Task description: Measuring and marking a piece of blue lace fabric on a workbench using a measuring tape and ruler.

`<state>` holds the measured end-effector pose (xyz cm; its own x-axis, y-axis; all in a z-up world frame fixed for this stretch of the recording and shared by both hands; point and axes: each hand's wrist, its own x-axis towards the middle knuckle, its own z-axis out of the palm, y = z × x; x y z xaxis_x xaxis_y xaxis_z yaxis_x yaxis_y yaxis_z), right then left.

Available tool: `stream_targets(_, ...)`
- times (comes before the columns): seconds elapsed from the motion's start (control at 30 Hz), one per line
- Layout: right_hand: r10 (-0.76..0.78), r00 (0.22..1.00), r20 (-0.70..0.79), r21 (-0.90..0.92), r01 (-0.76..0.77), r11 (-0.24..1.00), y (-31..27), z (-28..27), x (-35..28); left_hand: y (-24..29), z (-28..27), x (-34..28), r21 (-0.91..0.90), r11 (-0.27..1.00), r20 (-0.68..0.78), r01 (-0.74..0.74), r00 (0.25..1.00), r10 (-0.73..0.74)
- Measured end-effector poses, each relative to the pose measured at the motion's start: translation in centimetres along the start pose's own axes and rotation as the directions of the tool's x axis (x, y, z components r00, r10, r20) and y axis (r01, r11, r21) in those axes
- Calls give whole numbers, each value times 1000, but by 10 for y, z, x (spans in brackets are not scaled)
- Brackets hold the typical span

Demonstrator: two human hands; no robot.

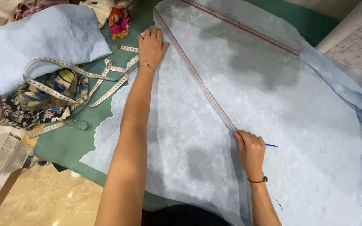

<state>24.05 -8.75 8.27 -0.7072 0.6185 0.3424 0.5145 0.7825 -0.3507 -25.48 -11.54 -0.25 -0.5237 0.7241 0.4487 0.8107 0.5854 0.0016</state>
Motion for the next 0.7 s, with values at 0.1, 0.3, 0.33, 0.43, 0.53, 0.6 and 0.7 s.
stream_targets(0.1,-13,1000,-4,10,13,1000,0,4,1,-1,4,3,49,998,35,36,999,-38)
stream_targets(0.3,15,999,-36,-26,-15,1000,6,0,1,3,2,13,40,997,82,65,994,-68)
stream_targets(0.33,14,999,-38,-27,-15,1000,9,-2,0,4,6,16,39,997,80,64,995,-67)
stream_targets(0.43,67,995,-71,-20,-69,997,17,-6,-6,7,17,23,135,991,18,-7,1000,5)
stream_targets(0.53,116,990,-79,4,-116,993,28,-8,-13,11,28,28,130,983,-23,-131,991,135)
stream_targets(0.6,144,987,-73,-7,-145,989,34,-8,-18,10,33,31,-61,998,67,-32,997,36)
stream_targets(0.7,183,982,-47,-41,-185,982,36,-8,-22,7,25,37,21,998,73,53,996,-54)
